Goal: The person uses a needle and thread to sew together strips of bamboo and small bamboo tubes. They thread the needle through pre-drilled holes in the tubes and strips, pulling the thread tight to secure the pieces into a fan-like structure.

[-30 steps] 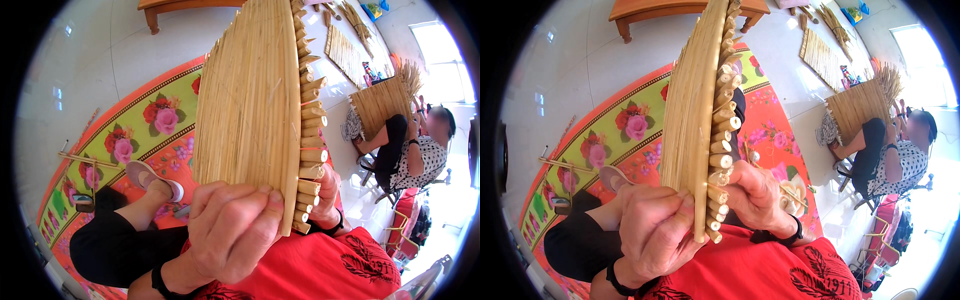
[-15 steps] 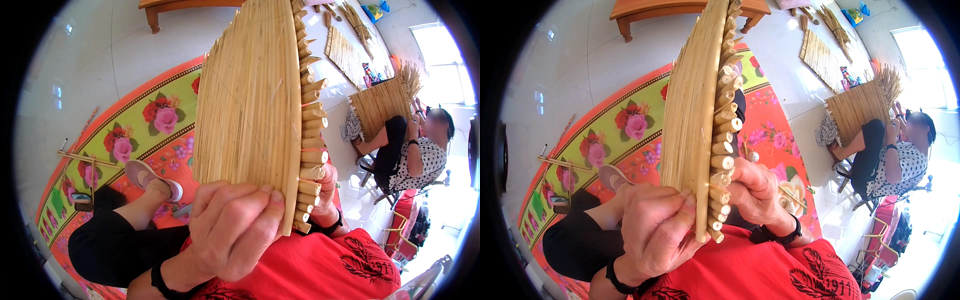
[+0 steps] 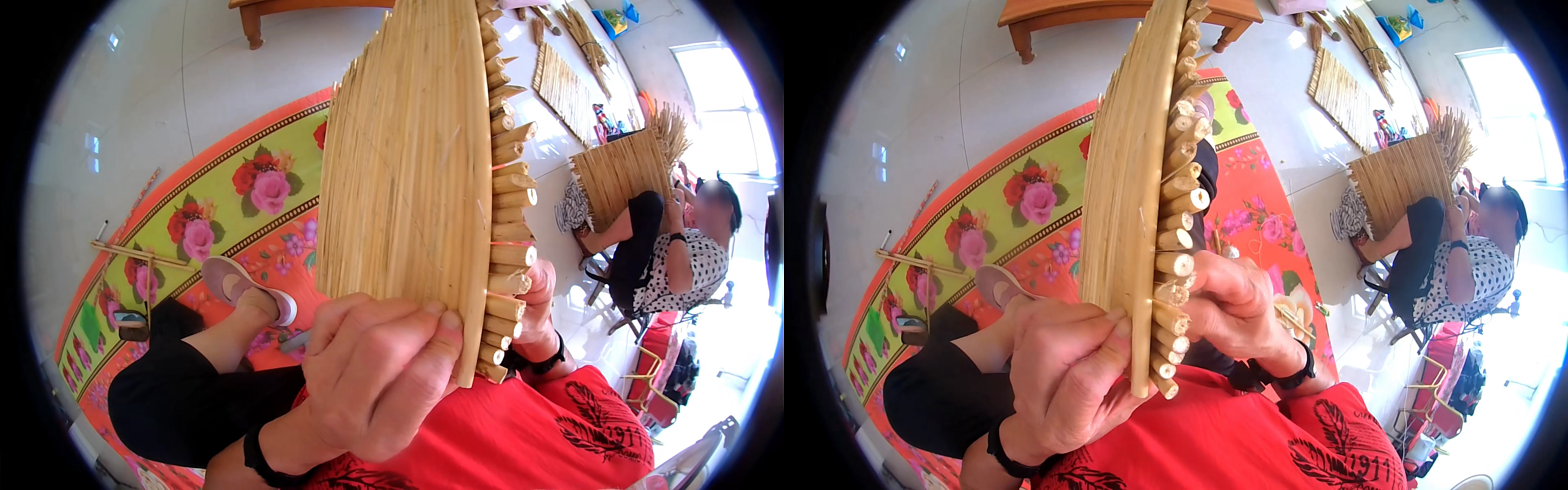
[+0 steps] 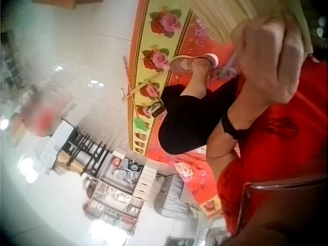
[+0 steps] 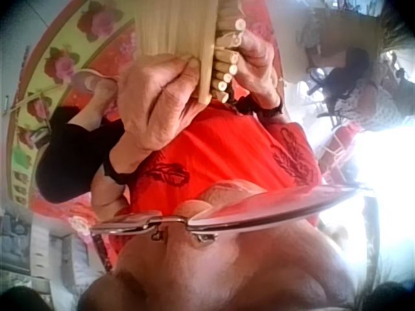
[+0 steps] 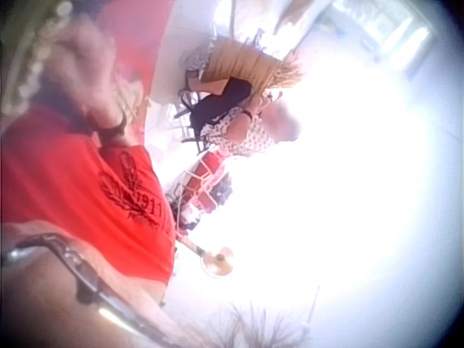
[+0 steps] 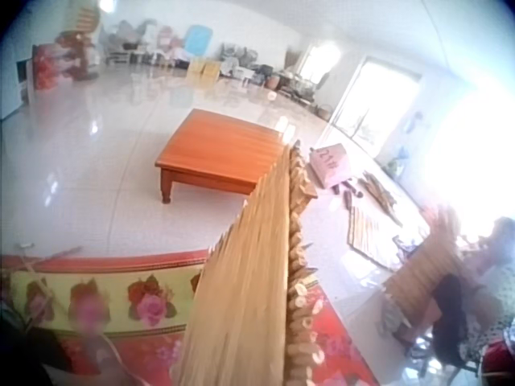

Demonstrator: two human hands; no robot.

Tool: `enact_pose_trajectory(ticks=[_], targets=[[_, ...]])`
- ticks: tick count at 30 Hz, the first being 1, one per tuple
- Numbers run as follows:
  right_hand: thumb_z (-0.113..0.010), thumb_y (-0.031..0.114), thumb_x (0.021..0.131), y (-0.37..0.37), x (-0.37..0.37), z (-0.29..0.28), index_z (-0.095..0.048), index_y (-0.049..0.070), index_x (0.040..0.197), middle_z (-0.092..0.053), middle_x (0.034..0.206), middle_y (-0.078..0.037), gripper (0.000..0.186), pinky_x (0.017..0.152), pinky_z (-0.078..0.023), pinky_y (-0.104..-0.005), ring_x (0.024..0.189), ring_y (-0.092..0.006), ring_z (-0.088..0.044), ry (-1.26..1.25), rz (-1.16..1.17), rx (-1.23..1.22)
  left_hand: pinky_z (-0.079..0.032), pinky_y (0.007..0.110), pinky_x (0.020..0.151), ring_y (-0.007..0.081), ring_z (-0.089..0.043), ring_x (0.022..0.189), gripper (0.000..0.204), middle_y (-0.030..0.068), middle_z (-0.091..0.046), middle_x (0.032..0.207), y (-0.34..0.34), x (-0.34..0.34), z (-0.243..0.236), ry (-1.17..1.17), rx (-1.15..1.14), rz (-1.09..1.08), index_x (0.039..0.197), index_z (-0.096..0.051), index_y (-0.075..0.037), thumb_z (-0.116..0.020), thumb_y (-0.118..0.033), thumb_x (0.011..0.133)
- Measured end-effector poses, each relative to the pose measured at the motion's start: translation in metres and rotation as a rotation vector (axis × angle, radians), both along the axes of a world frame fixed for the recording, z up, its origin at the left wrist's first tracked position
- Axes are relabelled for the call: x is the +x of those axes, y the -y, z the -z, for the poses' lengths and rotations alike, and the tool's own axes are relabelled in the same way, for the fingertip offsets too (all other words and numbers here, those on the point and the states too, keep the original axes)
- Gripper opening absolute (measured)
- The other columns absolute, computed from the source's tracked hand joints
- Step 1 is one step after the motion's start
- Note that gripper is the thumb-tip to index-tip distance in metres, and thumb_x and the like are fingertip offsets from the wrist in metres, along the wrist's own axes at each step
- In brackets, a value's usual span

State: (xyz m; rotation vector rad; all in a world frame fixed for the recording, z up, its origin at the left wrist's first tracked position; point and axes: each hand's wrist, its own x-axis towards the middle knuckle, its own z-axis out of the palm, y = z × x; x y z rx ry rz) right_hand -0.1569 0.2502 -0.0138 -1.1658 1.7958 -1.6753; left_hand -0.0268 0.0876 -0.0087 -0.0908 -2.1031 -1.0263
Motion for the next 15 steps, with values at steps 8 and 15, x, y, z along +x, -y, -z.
enact_pose_trajectory(ticks=[8, 15], targets=[[-0.059, -0.001, 0.098, -0.011, 0.023, 0.019, -0.062, 0.000, 0.092, -0.062, 0.074, -0.003, 0.007, 0.047, -0.041, -0.0219, 0.052, -0.0047, -0.053, 0.548, 0.050, 0.108, -0.052, 0.032, 0.065, 0.0235, -0.063, 0.082, 0.035, 0.0138, -0.063, 0.100, 0.036, 0.000, -0.014, 0.096, 0.011, -0.115, 0.102, -0.064, 0.004, -0.082, 0.000, 0.072], [-0.062, -0.002, 0.096, 0.024, 0.018, 0.004, -0.065, -0.002, 0.099, -0.066, 0.084, -0.005, 0.005, 0.049, -0.041, -0.0226, 0.054, -0.0058, -0.055, 0.255, 0.134, -0.127, -0.050, 0.034, 0.082, 0.0205, -0.061, 0.090, 0.027, 0.0119, -0.064, 0.103, 0.037, -0.003, -0.024, 0.165, 0.096, -0.174, 0.103, -0.065, 0.004, -0.078, -0.002, 0.079]])
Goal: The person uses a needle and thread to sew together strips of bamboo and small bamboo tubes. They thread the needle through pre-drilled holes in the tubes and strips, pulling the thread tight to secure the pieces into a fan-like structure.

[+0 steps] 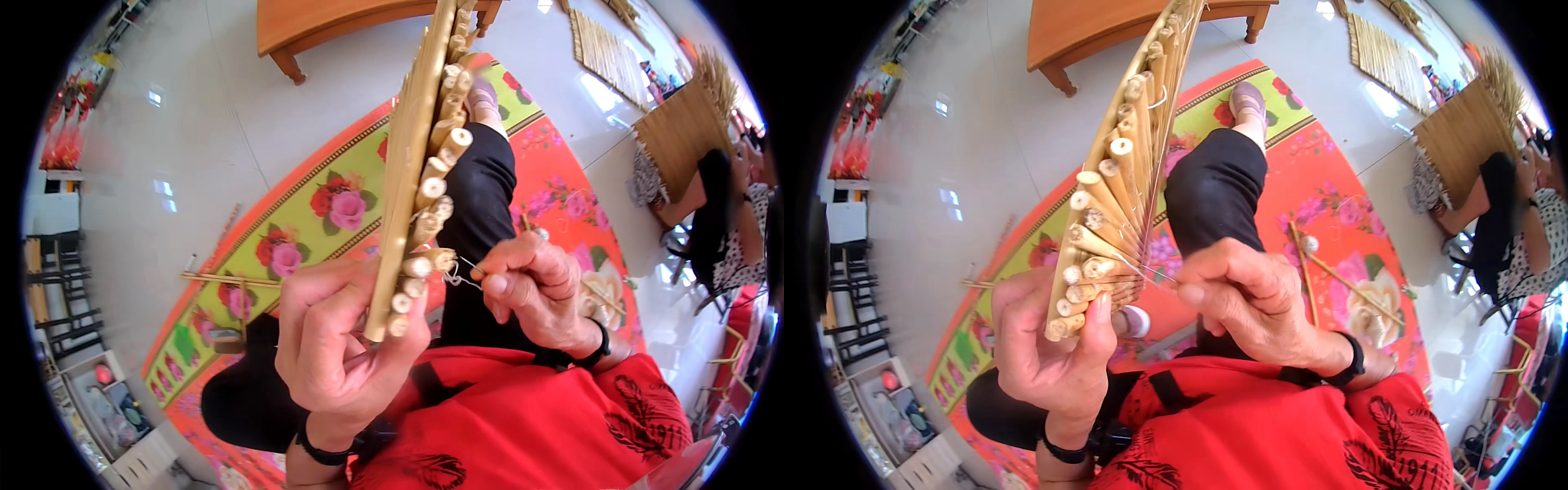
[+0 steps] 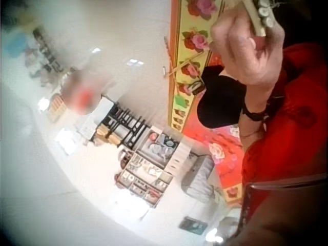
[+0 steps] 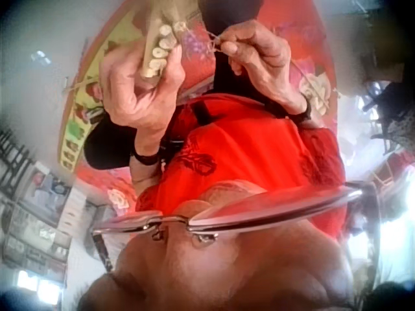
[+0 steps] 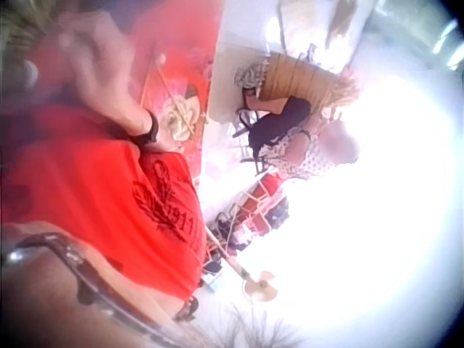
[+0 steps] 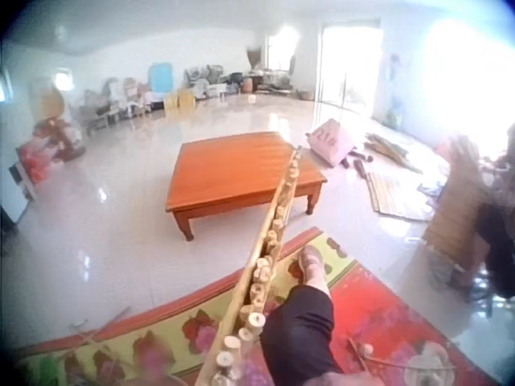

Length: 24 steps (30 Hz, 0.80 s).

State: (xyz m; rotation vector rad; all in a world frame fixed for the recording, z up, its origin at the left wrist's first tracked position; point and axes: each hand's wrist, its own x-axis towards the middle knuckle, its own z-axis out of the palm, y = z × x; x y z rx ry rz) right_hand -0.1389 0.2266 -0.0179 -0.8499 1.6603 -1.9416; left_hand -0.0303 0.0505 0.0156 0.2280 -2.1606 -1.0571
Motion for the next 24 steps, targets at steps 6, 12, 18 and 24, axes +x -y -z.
enact_pose_trajectory(ticks=[6, 12, 18, 24], targets=[[-0.059, -0.005, 0.095, 0.026, -0.010, -0.006, -0.066, -0.003, 0.103, -0.066, 0.083, -0.007, 0.011, 0.049, -0.045, -0.0232, 0.054, -0.0089, -0.060, -0.193, -0.047, -0.062, -0.054, 0.029, 0.067, 0.0214, -0.067, 0.083, 0.033, 0.0142, -0.067, 0.101, 0.006, 0.003, 0.002, 0.000, -0.051, -0.095, 0.102, -0.065, 0.004, -0.082, 0.001, 0.074], [-0.059, -0.006, 0.094, 0.026, -0.010, -0.003, -0.067, -0.003, 0.101, -0.066, 0.079, -0.005, 0.011, 0.046, -0.045, -0.0234, 0.051, -0.0084, -0.059, -0.151, -0.078, -0.041, -0.053, 0.031, 0.075, 0.0215, -0.065, 0.087, 0.034, 0.0132, -0.067, 0.102, 0.006, 0.007, 0.004, 0.026, -0.029, -0.119, 0.104, -0.066, 0.003, -0.082, 0.000, 0.075], [-0.061, -0.004, 0.093, 0.027, -0.011, -0.002, -0.067, -0.002, 0.101, -0.066, 0.078, -0.005, 0.010, 0.046, -0.045, -0.0246, 0.051, -0.0100, -0.059, -0.222, -0.073, -0.051, -0.052, 0.030, 0.079, 0.0202, -0.064, 0.091, 0.034, 0.0129, -0.066, 0.105, 0.006, 0.009, 0.004, 0.034, 0.000, -0.112, 0.107, -0.066, 0.004, -0.080, 0.001, 0.076], [-0.064, -0.002, 0.093, 0.028, -0.010, -0.003, -0.067, -0.002, 0.102, -0.068, 0.080, -0.006, 0.010, 0.053, -0.048, -0.0259, 0.060, -0.0131, -0.064, -0.176, -0.104, -0.032, -0.051, 0.029, 0.084, 0.0182, -0.063, 0.094, 0.032, 0.0126, -0.065, 0.109, 0.008, 0.013, 0.007, 0.008, 0.124, -0.124, 0.109, -0.065, 0.005, -0.078, 0.000, 0.079]])
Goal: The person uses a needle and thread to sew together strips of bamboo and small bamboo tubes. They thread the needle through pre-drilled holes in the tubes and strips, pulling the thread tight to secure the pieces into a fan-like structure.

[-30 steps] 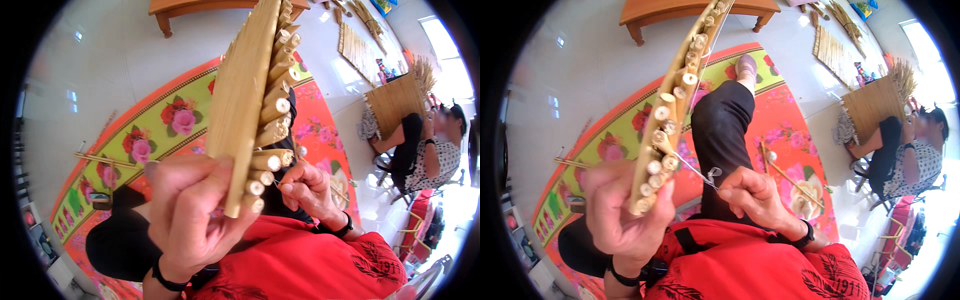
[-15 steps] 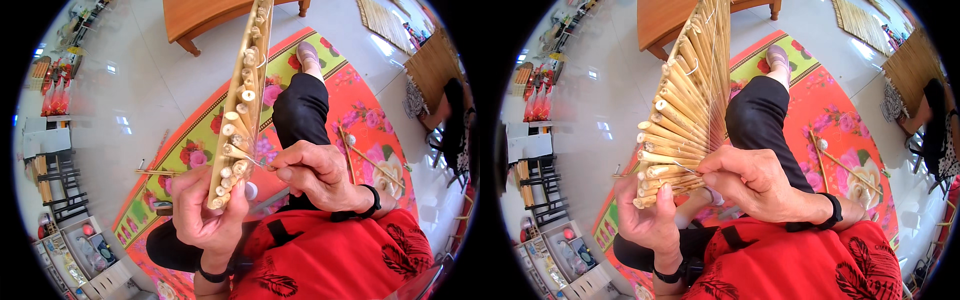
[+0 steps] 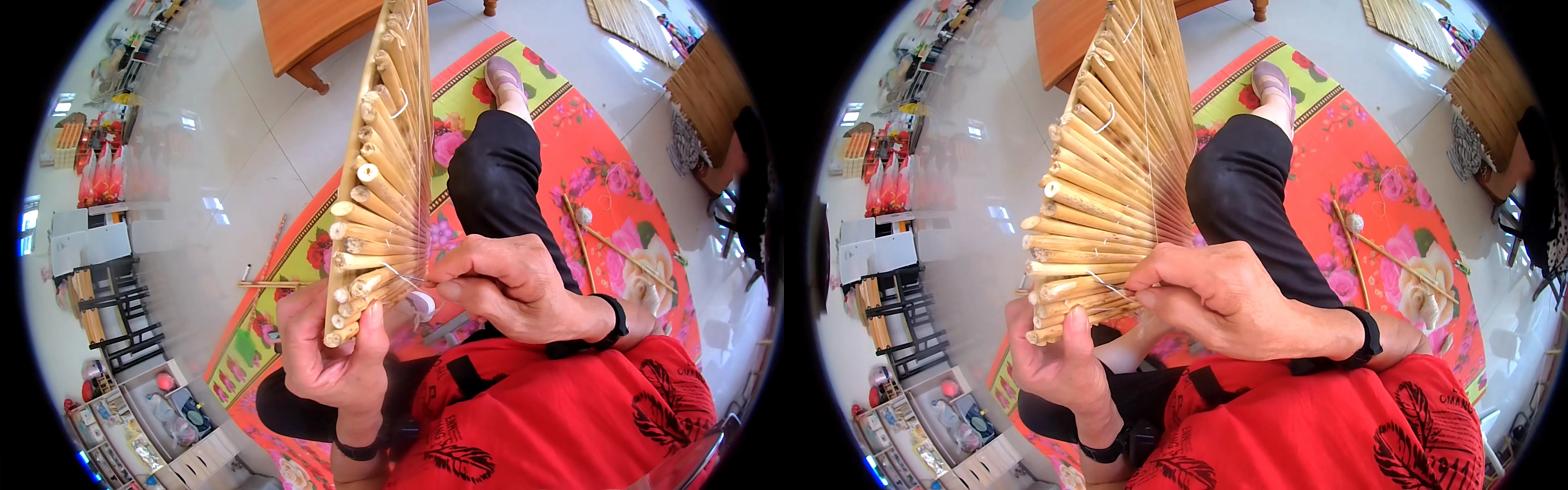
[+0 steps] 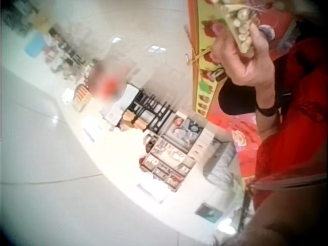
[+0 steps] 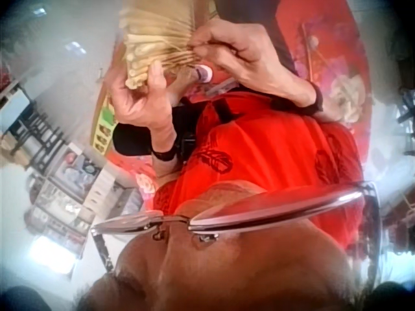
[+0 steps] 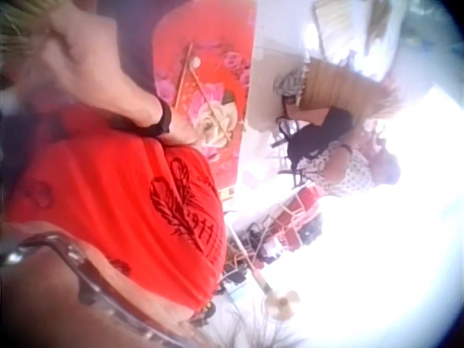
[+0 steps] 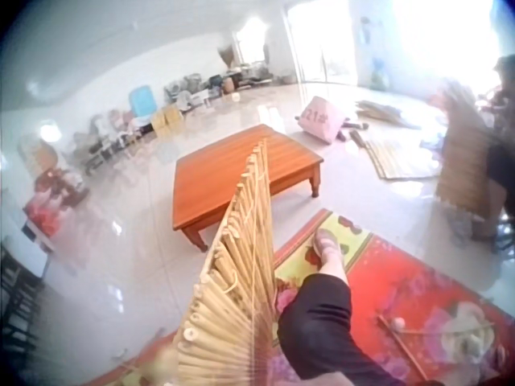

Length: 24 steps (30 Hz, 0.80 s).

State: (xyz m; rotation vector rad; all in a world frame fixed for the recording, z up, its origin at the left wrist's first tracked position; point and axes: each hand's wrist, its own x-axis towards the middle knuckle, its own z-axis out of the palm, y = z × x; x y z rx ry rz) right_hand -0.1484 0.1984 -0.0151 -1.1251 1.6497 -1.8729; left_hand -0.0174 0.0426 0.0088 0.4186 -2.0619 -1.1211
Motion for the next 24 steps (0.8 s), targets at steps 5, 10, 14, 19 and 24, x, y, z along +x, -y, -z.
enact_pose_trajectory(ticks=[5, 10, 14, 19, 24], targets=[[-0.062, 0.003, 0.092, 0.007, 0.005, 0.006, -0.064, 0.002, 0.099, -0.065, 0.075, -0.010, 0.007, 0.055, -0.050, -0.0313, 0.061, -0.0221, -0.066, 0.019, 0.018, -0.028, -0.050, 0.030, 0.084, 0.0180, -0.063, 0.094, 0.032, 0.0127, -0.064, 0.110, 0.000, 0.003, 0.001, 0.002, 0.008, 0.003, 0.109, -0.066, 0.004, -0.079, 0.000, 0.080], [-0.062, 0.004, 0.092, 0.005, 0.003, 0.001, -0.063, 0.002, 0.098, -0.065, 0.075, -0.011, 0.007, 0.055, -0.050, -0.0320, 0.062, -0.0229, -0.066, 0.047, -0.013, 0.047, -0.050, 0.030, 0.084, 0.0183, -0.063, 0.095, 0.032, 0.0128, -0.065, 0.110, 0.001, 0.002, 0.002, -0.014, 0.008, -0.006, 0.109, -0.066, 0.004, -0.079, 0.000, 0.079], [-0.062, 0.004, 0.092, 0.006, 0.003, 0.000, -0.063, 0.002, 0.098, -0.065, 0.077, -0.011, 0.006, 0.056, -0.050, -0.0322, 0.063, -0.0229, -0.067, 0.048, -0.013, 0.047, -0.050, 0.030, 0.084, 0.0191, -0.063, 0.094, 0.033, 0.0135, -0.065, 0.109, 0.002, 0.003, 0.002, -0.003, 0.012, -0.009, 0.108, -0.066, 0.004, -0.079, 0.000, 0.078], [-0.062, -0.005, 0.093, -0.002, -0.001, -0.004, -0.067, -0.003, 0.100, -0.070, 0.083, -0.006, 0.009, 0.049, -0.045, -0.0246, 0.055, -0.0094, -0.060, -0.044, -0.012, 0.028, -0.054, 0.032, 0.073, 0.0225, -0.066, 0.085, 0.034, 0.0149, -0.066, 0.103, -0.002, 0.001, -0.005, 0.072, -0.218, 0.072, 0.105, -0.067, 0.002, -0.083, -0.002, 0.075], [-0.062, -0.005, 0.093, -0.036, 0.000, -0.013, -0.068, -0.002, 0.105, -0.067, 0.079, -0.003, 0.014, 0.049, -0.045, -0.0221, 0.058, -0.0046, -0.059, 0.192, -0.013, 0.165, -0.053, 0.032, 0.072, 0.0227, -0.063, 0.085, 0.035, 0.0132, -0.063, 0.104, -0.014, -0.007, -0.003, 0.046, -0.237, 0.325, 0.107, -0.065, 0.003, -0.083, -0.003, 0.077]])
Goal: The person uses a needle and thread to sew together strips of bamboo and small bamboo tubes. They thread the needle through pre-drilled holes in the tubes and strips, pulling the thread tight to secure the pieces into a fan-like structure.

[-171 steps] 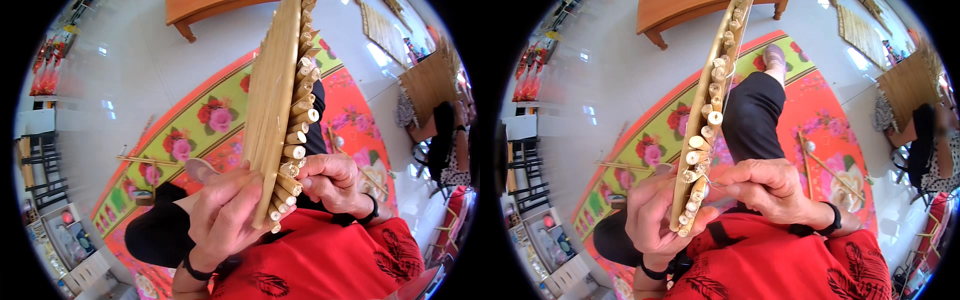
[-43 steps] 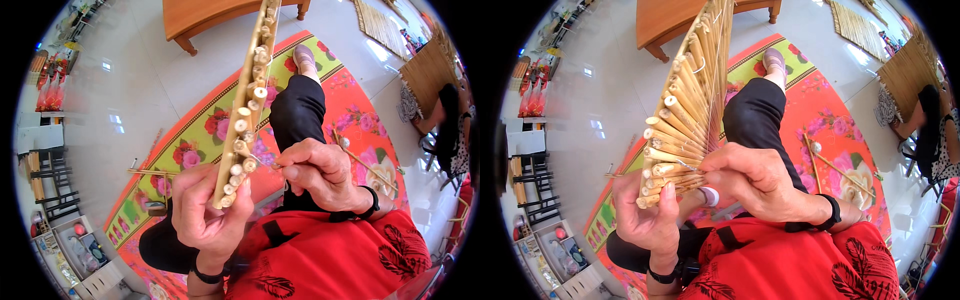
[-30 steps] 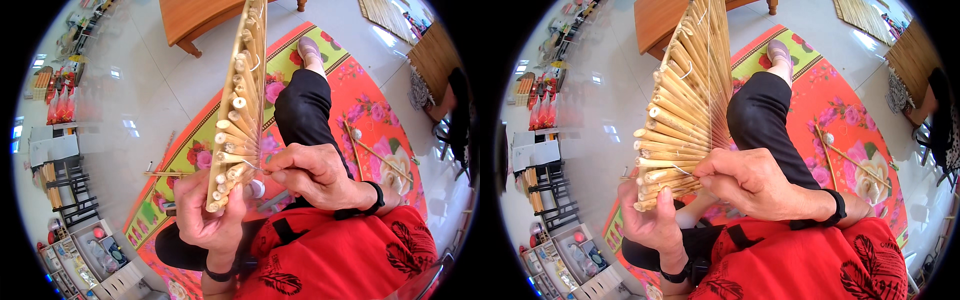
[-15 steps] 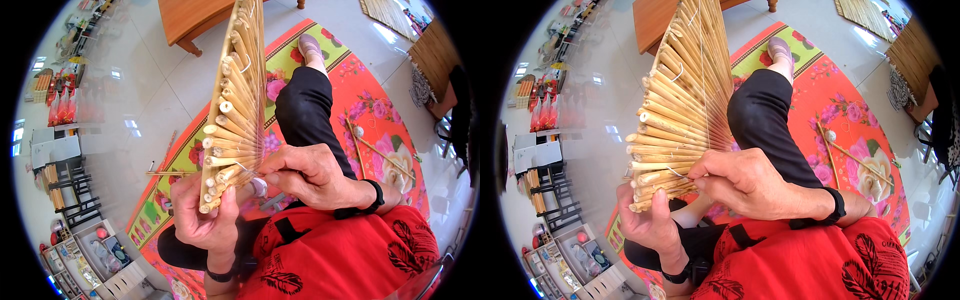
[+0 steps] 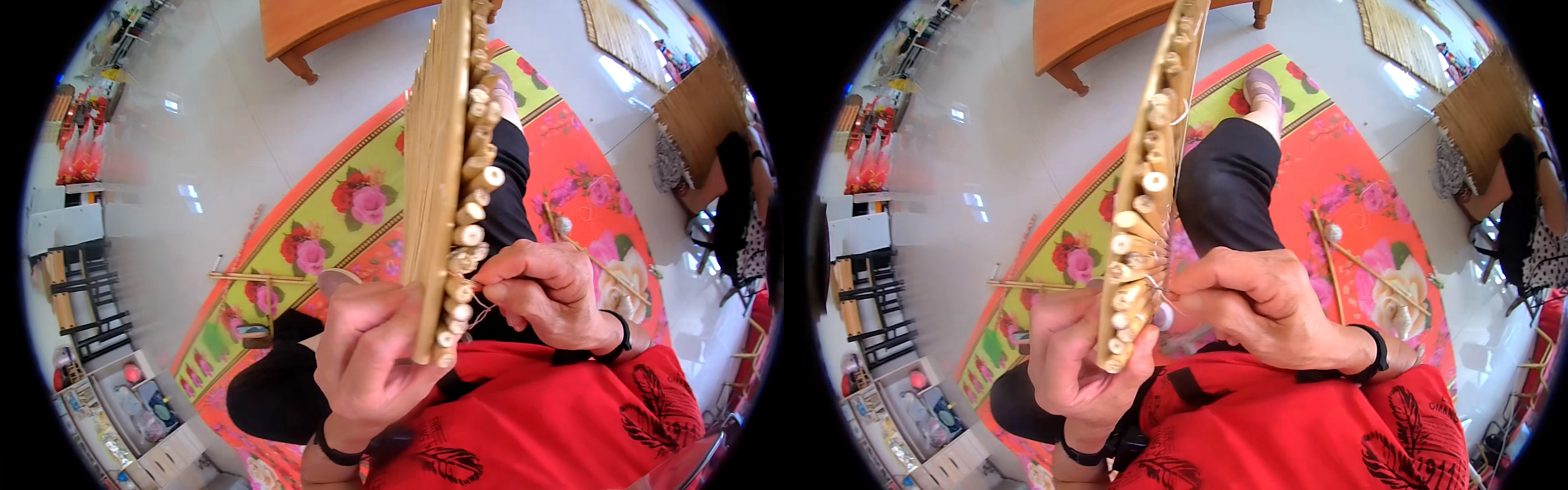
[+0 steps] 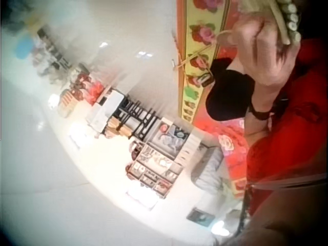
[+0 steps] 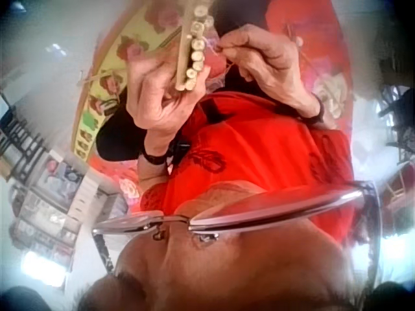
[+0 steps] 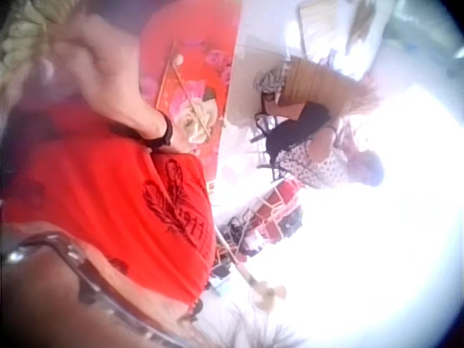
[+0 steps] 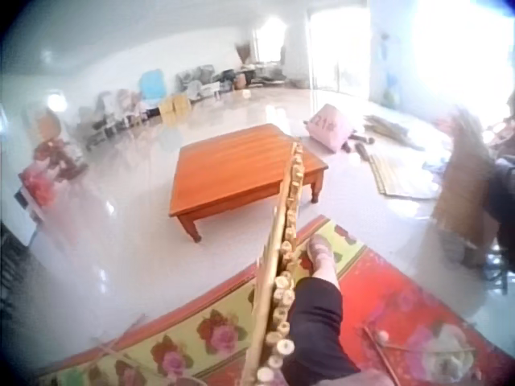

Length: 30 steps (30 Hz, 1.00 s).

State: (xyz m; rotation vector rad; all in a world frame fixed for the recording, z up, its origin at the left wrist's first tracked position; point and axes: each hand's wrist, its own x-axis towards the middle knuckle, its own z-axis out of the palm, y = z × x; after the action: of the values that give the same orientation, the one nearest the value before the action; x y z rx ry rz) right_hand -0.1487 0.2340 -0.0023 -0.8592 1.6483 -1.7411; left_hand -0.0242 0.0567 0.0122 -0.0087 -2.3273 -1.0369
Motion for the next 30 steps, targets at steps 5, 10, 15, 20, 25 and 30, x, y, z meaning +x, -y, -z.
enact_pose_trajectory(ticks=[5, 10, 15, 20, 25, 30], targets=[[-0.062, -0.006, 0.093, -0.015, 0.002, 0.011, -0.070, -0.002, 0.101, -0.067, 0.079, -0.004, 0.012, 0.046, -0.042, -0.0207, 0.051, -0.0043, -0.055, -0.036, 0.076, -0.048, -0.048, 0.034, 0.061, 0.0245, -0.063, 0.074, 0.047, 0.0098, -0.064, 0.092, -0.015, -0.006, 0.006, -0.069, -0.032, 0.018, 0.102, -0.069, 0.001, -0.088, -0.007, 0.060], [-0.061, -0.006, 0.094, -0.017, 0.003, 0.026, -0.068, -0.004, 0.100, -0.066, 0.079, -0.006, 0.010, 0.046, -0.042, -0.0227, 0.052, -0.0073, -0.055, -0.127, 0.122, -0.104, -0.050, 0.033, 0.060, 0.0248, -0.065, 0.071, 0.030, 0.0116, -0.065, 0.087, -0.022, -0.015, 0.004, -0.154, -0.065, 0.034, 0.092, -0.069, 0.006, -0.082, -0.002, 0.067], [-0.060, -0.005, 0.096, -0.014, 0.004, 0.016, -0.068, -0.003, 0.102, -0.065, 0.076, -0.003, 0.010, 0.048, -0.044, -0.0234, 0.053, -0.0072, -0.055, -0.180, 0.127, -0.053, -0.050, 0.034, 0.060, 0.0251, -0.066, 0.069, 0.023, 0.0132, -0.065, 0.086, -0.023, -0.017, 0.008, -0.178, -0.031, 0.034, 0.092, -0.069, 0.006, -0.076, -0.001, 0.071], [-0.061, -0.006, 0.090, -0.014, -0.003, 0.006, -0.068, -0.002, 0.102, -0.065, 0.072, -0.004, 0.015, 0.049, -0.046, -0.0249, 0.054, -0.0100, -0.060, -0.454, 0.096, 0.090, -0.050, 0.034, 0.061, 0.0248, -0.066, 0.072, 0.026, 0.0140, -0.064, 0.089, -0.020, -0.013, 0.011, -0.188, -0.044, 0.068, 0.094, -0.069, 0.006, -0.071, -0.005, 0.071], [-0.060, -0.006, 0.090, -0.016, -0.007, 0.010, -0.066, -0.004, 0.108, -0.068, 0.076, -0.005, 0.019, 0.050, -0.048, -0.0250, 0.056, -0.0107, -0.063, -0.409, 0.044, 0.076, -0.050, 0.033, 0.061, 0.0238, -0.066, 0.073, 0.027, 0.0137, -0.064, 0.090, -0.016, -0.014, 0.013, -0.193, -0.046, 0.069, 0.095, -0.069, 0.006, -0.069, -0.007, 0.071], [-0.060, -0.005, 0.092, -0.010, -0.008, 0.023, -0.064, -0.005, 0.115, -0.068, 0.080, -0.005, 0.024, 0.051, -0.048, -0.0238, 0.057, -0.0091, -0.063, -0.374, 0.008, -0.029, -0.049, 0.035, 0.063, 0.0251, -0.064, 0.075, 0.043, 0.0126, -0.064, 0.096, -0.015, -0.007, 0.014, -0.145, -0.034, 0.085, 0.105, -0.067, 0.004, -0.084, -0.010, 0.067]])
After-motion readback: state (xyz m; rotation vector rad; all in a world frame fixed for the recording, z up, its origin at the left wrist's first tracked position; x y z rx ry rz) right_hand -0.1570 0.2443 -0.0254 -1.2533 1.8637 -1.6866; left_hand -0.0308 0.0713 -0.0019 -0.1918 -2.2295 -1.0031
